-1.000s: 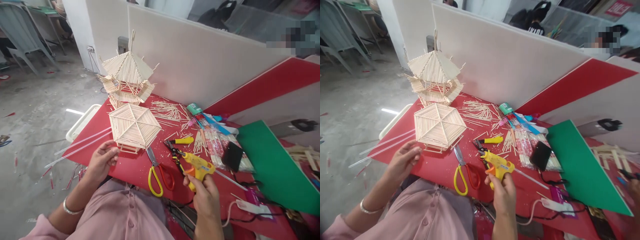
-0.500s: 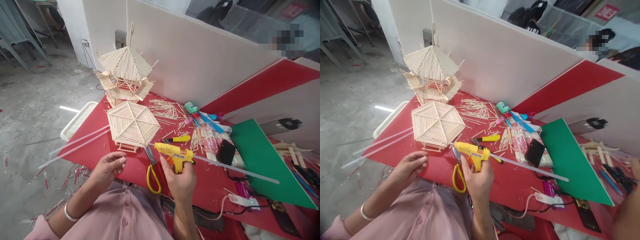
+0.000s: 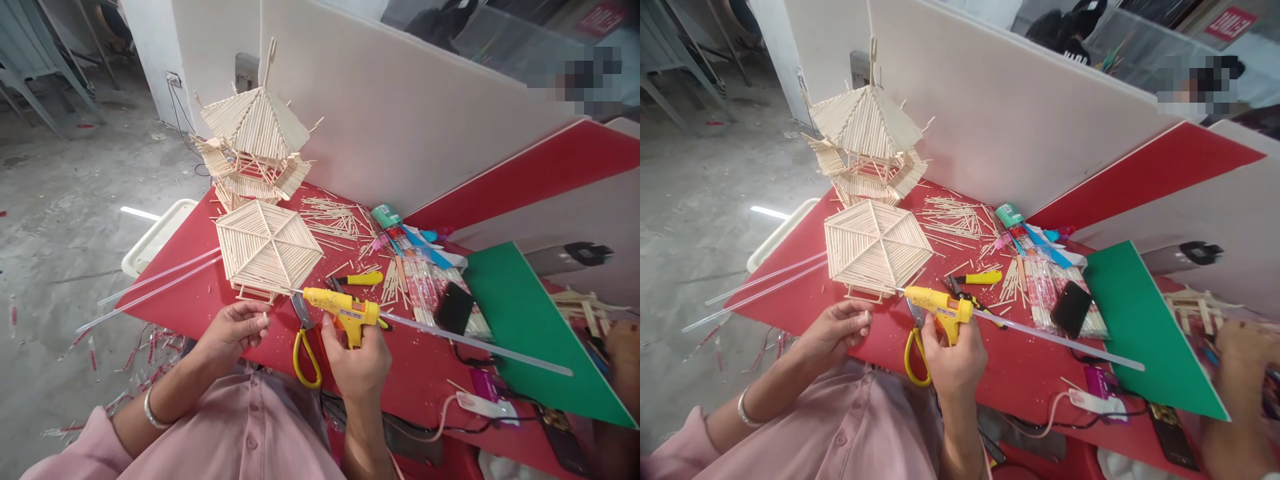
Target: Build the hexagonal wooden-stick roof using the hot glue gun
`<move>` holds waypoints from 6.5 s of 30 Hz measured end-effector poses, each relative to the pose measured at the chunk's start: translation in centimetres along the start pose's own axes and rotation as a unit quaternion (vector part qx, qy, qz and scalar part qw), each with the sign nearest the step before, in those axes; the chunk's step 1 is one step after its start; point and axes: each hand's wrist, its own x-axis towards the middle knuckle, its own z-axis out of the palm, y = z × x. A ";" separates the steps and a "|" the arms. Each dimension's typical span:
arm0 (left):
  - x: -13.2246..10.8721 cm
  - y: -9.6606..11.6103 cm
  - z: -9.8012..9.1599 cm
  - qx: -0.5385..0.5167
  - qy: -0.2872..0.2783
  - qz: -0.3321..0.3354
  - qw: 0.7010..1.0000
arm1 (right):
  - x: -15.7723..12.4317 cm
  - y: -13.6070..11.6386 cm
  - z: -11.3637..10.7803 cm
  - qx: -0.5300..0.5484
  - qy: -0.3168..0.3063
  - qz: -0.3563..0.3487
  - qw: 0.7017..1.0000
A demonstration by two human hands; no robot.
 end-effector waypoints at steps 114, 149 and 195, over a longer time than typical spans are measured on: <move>0.6 -1.2 4.3 -0.085 -0.007 -0.127 0.988 | -0.8 -3.6 1.4 0.202 -0.017 -0.227 0.953; 1.8 -1.1 3.6 -0.018 0.004 -0.040 0.999 | 1.2 -5.4 2.8 0.162 -0.010 -0.166 0.973; 1.4 -1.7 4.3 0.005 0.000 -0.050 0.999 | -0.8 -1.6 1.1 0.187 -0.040 -0.148 0.970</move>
